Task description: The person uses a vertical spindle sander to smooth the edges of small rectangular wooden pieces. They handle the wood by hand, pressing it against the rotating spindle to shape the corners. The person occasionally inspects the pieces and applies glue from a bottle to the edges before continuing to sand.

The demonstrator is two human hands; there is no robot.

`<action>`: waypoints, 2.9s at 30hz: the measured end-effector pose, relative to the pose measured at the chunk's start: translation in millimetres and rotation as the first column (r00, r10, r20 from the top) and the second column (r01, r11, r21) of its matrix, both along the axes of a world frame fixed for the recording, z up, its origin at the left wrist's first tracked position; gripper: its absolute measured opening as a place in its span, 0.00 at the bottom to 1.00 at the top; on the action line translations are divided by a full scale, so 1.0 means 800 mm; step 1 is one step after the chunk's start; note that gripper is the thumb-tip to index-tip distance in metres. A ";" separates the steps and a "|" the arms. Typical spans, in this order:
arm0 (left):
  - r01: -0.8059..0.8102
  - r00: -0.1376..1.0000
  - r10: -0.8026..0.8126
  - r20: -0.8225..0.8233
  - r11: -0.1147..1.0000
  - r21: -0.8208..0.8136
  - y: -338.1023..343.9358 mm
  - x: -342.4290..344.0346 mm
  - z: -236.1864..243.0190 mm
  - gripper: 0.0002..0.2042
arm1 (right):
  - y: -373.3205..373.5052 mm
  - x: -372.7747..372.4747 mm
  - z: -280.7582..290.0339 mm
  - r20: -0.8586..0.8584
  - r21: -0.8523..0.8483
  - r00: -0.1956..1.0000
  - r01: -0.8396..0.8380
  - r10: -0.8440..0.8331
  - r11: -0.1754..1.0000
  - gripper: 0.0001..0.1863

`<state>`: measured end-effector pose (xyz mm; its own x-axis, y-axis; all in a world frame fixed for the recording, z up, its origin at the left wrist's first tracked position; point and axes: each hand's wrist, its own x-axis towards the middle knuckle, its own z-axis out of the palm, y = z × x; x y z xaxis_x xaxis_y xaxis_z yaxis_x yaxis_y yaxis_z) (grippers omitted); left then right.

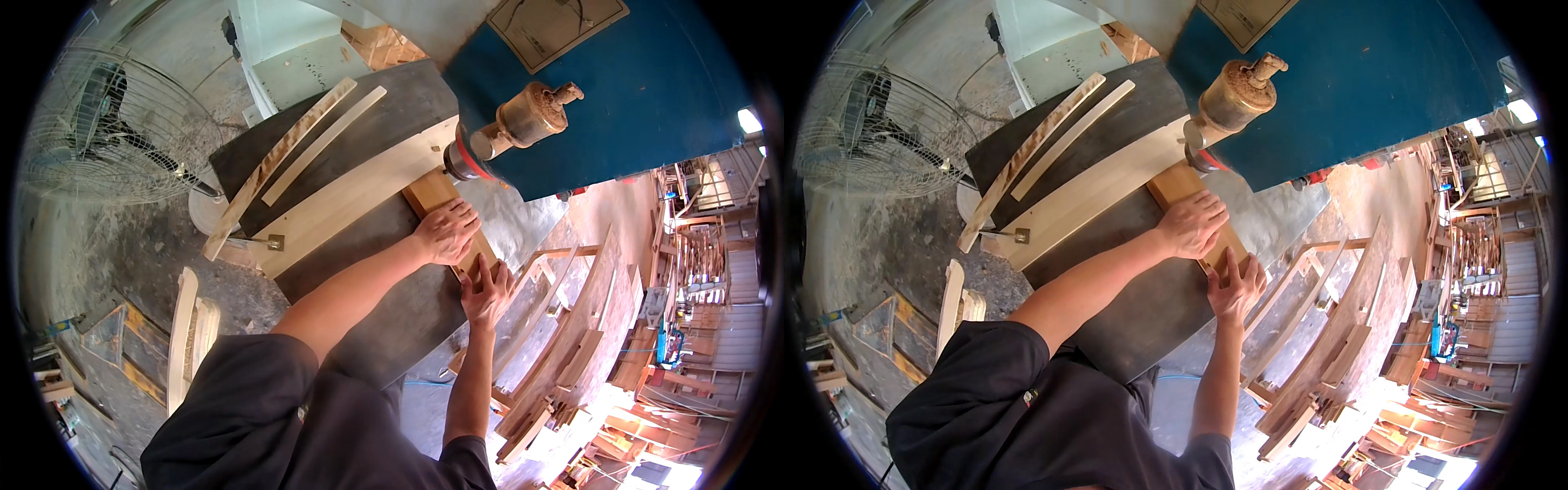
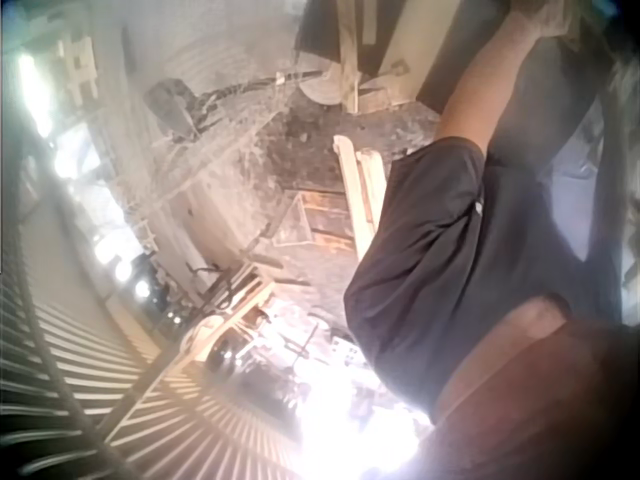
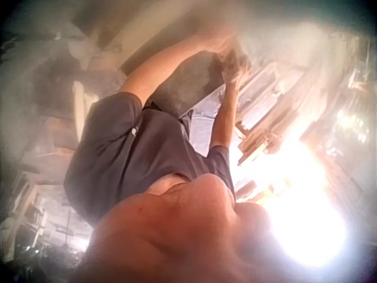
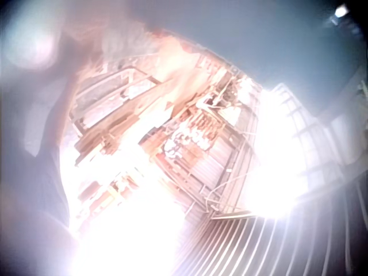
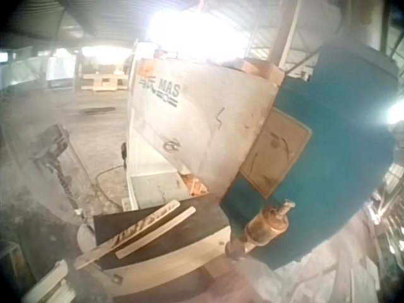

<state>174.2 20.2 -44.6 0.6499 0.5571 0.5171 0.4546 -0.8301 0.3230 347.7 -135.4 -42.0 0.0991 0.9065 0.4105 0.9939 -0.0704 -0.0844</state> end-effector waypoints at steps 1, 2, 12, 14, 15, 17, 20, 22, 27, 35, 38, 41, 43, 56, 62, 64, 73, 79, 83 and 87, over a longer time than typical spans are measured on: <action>-0.001 1.000 0.001 -0.006 1.000 -0.009 0.000 0.000 0.001 0.18 | 0.000 0.000 0.000 0.002 -0.003 1.000 0.002 -0.002 1.000 0.33; -0.001 1.000 0.000 -0.010 1.000 -0.022 -0.002 0.003 0.002 0.18 | 0.000 0.001 0.000 0.007 0.002 1.000 -0.002 0.002 1.000 0.33; -0.003 1.000 0.002 -0.002 1.000 -0.014 0.003 0.005 -0.001 0.18 | 0.003 0.008 -0.006 0.018 0.010 1.000 -0.014 0.014 1.000 0.33; -0.006 1.000 0.006 0.006 1.000 -0.011 0.004 0.006 -0.002 0.18 | 0.004 0.010 -0.007 0.020 0.008 1.000 -0.016 0.016 1.000 0.32; -0.006 1.000 0.006 0.005 1.000 -0.010 0.005 0.006 -0.002 0.18 | 0.005 0.011 -0.008 0.023 0.013 1.000 -0.019 0.019 1.000 0.32; -0.002 1.000 0.002 0.003 1.000 -0.010 0.006 0.007 -0.002 0.18 | 0.006 0.013 -0.009 0.025 0.018 0.999 -0.020 0.019 1.000 0.32; -0.025 0.996 0.023 0.083 0.999 0.029 0.006 0.010 -0.004 0.16 | 0.007 0.013 -0.008 0.023 0.016 1.000 -0.014 0.014 1.000 0.32; -0.019 0.996 0.017 0.090 1.000 0.021 0.008 0.011 -0.004 0.16 | 0.008 0.014 -0.008 0.023 0.015 1.000 -0.012 0.012 1.000 0.32; -0.025 0.995 0.022 0.099 0.999 0.030 0.011 0.015 -0.005 0.16 | 0.012 0.017 -0.006 0.017 0.020 1.000 -0.024 0.024 0.999 0.32; -0.027 0.995 0.024 0.098 0.999 0.031 0.017 0.021 -0.002 0.15 | 0.018 0.023 -0.003 0.033 0.013 0.999 -0.021 0.021 1.000 0.32; -0.041 0.993 0.036 0.109 0.998 0.047 0.019 0.023 -0.003 0.15 | 0.021 0.022 -0.002 0.030 0.006 1.000 -0.008 0.008 1.000 0.32; -0.025 0.996 0.024 0.090 1.000 0.016 0.021 0.025 -0.003 0.16 | 0.023 0.024 0.000 0.031 -0.007 1.000 -0.001 0.001 1.000 0.32; -0.033 0.996 0.031 0.079 0.999 0.028 0.022 0.027 -0.002 0.16 | 0.023 0.025 0.002 0.030 -0.020 1.000 0.004 -0.003 1.000 0.32; -0.018 0.997 0.017 0.075 1.000 0.022 0.030 0.037 -0.005 0.16 | 0.030 0.036 -0.003 0.029 -0.012 1.000 0.001 0.000 1.000 0.33; -0.024 0.995 0.020 0.100 0.999 0.040 0.032 0.039 -0.006 0.15 | 0.034 0.039 -0.005 0.016 -0.006 1.000 -0.002 0.002 1.000 0.33; -0.019 0.996 0.016 0.092 0.999 0.027 0.034 0.040 -0.005 0.15 | 0.035 0.038 -0.002 0.010 -0.023 1.000 0.010 -0.010 1.000 0.33; -0.012 0.994 0.009 0.110 1.000 0.029 0.038 0.047 -0.007 0.15 | 0.037 0.037 0.006 0.023 -0.018 1.000 0.019 -0.019 1.000 0.32; -0.018 0.994 0.015 0.105 1.000 0.026 0.040 0.048 -0.005 0.16 | 0.042 0.042 0.003 -0.004 -0.018 1.000 0.012 -0.012 1.000 0.32; -0.016 0.995 0.014 0.097 1.000 0.019 0.042 0.050 -0.002 0.17 | 0.044 0.046 0.000 0.012 -0.007 1.000 0.010 -0.010 1.000 0.33; -0.017 0.993 0.015 0.114 1.000 0.025 0.044 0.052 -0.003 0.17 | 0.046 0.050 -0.001 0.000 -0.006 1.000 -0.002 0.002 1.000 0.33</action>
<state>216.0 55.1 -47.1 0.5773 0.5522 0.6016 0.4296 -0.8319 0.3514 387.6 -98.4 -42.8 0.0970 0.9092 0.4048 0.9941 -0.0685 -0.0843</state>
